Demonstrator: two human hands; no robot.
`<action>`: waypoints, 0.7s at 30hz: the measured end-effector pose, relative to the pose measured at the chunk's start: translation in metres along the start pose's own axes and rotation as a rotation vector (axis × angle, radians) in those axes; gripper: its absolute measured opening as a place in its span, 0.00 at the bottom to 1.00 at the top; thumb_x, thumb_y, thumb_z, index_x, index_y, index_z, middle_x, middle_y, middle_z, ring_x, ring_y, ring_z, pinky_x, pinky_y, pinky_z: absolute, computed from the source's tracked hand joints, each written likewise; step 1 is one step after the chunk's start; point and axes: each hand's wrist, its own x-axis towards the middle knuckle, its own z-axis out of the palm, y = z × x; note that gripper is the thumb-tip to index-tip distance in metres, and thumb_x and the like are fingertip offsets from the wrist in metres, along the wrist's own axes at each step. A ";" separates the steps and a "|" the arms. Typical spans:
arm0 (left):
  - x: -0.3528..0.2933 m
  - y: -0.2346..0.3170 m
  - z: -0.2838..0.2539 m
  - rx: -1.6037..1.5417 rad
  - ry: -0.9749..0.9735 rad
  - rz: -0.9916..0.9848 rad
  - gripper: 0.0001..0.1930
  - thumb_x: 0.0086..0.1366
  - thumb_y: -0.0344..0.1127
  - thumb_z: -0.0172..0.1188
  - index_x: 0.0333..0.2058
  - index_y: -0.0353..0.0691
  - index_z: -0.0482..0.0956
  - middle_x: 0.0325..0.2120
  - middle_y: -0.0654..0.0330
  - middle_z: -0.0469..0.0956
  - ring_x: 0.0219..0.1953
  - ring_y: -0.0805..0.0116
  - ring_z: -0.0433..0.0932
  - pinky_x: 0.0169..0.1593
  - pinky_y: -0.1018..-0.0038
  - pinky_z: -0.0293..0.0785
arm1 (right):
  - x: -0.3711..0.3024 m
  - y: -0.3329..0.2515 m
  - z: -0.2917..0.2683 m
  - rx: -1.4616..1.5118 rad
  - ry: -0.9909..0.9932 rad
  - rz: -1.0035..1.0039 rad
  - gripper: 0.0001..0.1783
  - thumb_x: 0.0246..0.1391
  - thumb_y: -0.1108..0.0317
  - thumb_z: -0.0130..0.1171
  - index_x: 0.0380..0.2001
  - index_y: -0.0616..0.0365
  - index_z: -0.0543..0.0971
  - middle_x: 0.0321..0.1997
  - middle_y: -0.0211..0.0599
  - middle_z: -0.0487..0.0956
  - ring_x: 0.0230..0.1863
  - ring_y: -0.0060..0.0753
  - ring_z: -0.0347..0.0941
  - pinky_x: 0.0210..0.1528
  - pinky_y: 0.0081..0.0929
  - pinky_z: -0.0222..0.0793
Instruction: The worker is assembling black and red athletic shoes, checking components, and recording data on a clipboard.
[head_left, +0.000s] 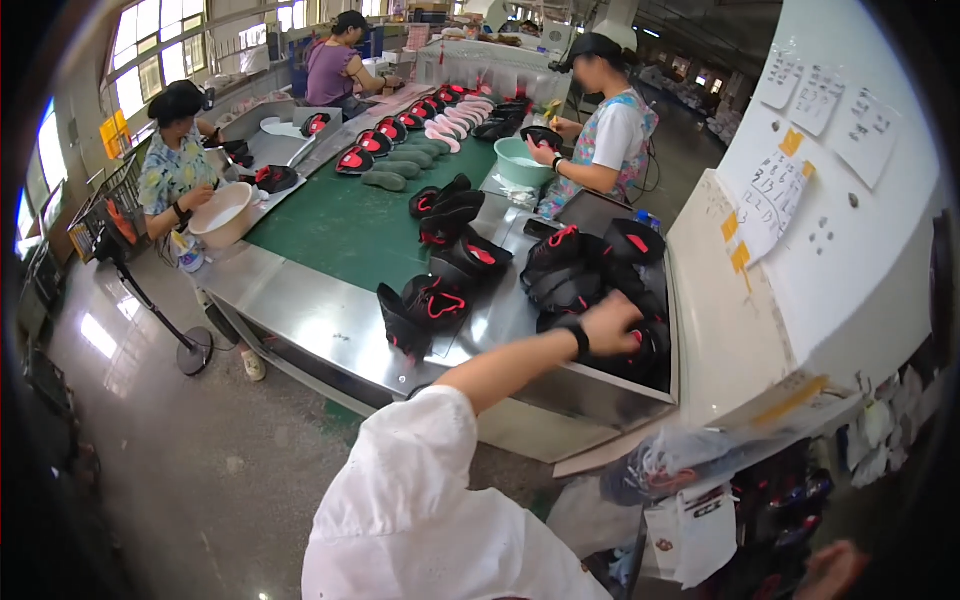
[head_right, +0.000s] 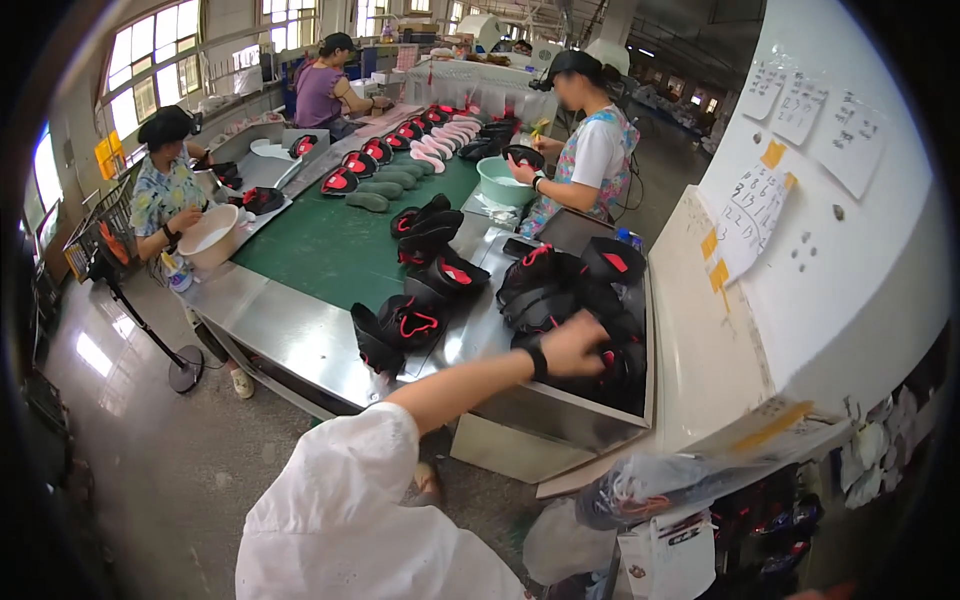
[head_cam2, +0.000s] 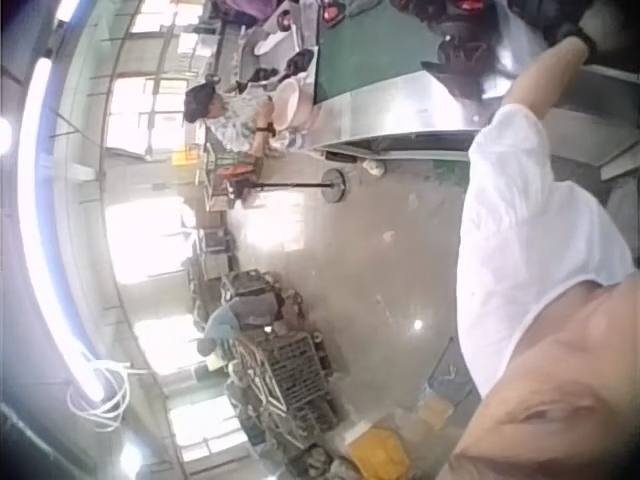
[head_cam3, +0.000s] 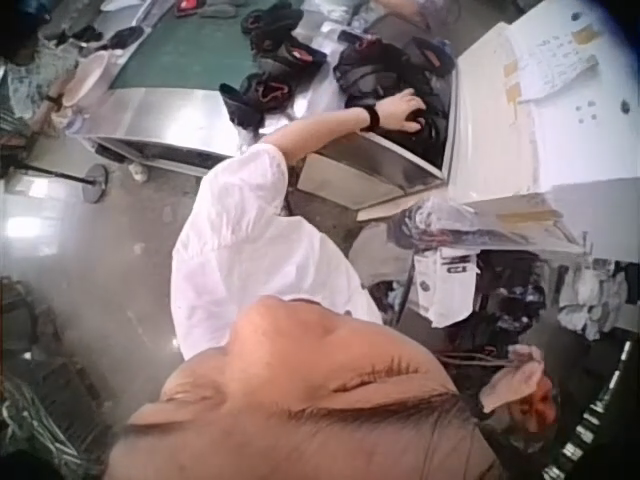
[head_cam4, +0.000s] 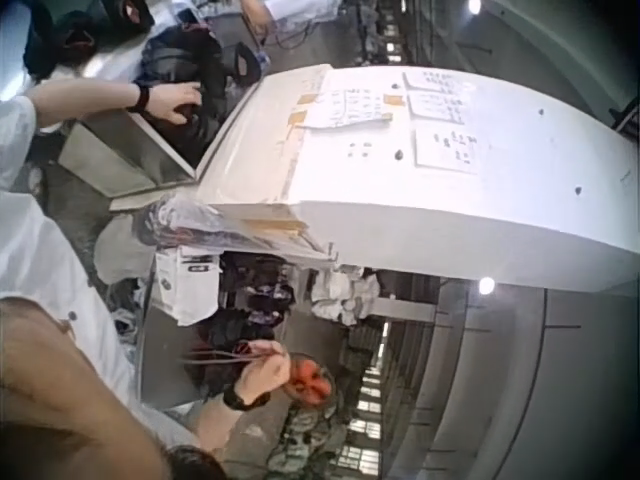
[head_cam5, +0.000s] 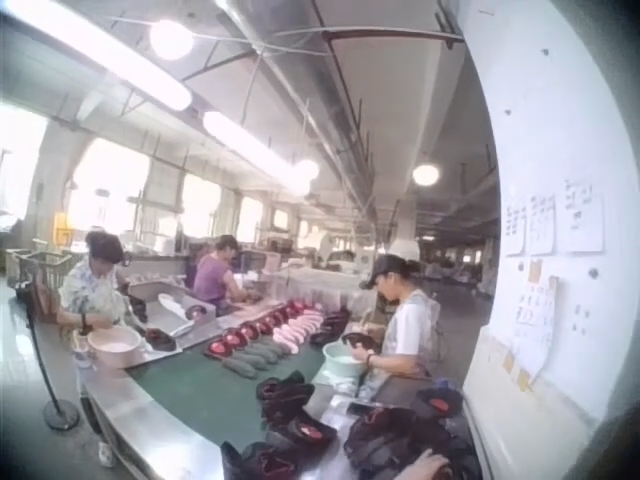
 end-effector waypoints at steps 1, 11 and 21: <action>0.002 0.047 0.034 -0.217 -0.099 0.192 0.21 0.43 0.39 0.61 0.37 0.36 0.72 0.36 0.49 0.69 0.42 0.49 0.66 0.46 0.61 0.65 | -0.027 -0.047 0.002 0.283 -0.323 0.369 0.18 0.61 0.59 0.43 0.37 0.66 0.73 0.29 0.41 0.76 0.21 0.25 0.65 0.26 0.23 0.63; -0.234 0.317 0.134 -1.069 -1.052 0.508 0.11 0.60 0.37 0.50 0.29 0.35 0.72 0.18 0.59 0.73 0.24 0.67 0.72 0.32 0.72 0.68 | -0.100 -0.037 -0.006 1.525 -0.222 0.620 0.22 0.61 0.57 0.41 0.47 0.68 0.65 0.40 0.49 0.72 0.38 0.37 0.69 0.36 0.29 0.67; -0.305 0.206 0.119 -0.796 -0.697 -0.435 0.13 0.64 0.38 0.44 0.38 0.33 0.71 0.31 0.51 0.76 0.35 0.56 0.75 0.38 0.65 0.68 | -0.212 -0.031 -0.020 0.179 -0.211 0.930 0.17 0.58 0.56 0.47 0.39 0.59 0.73 0.28 0.31 0.74 0.19 0.21 0.64 0.24 0.21 0.60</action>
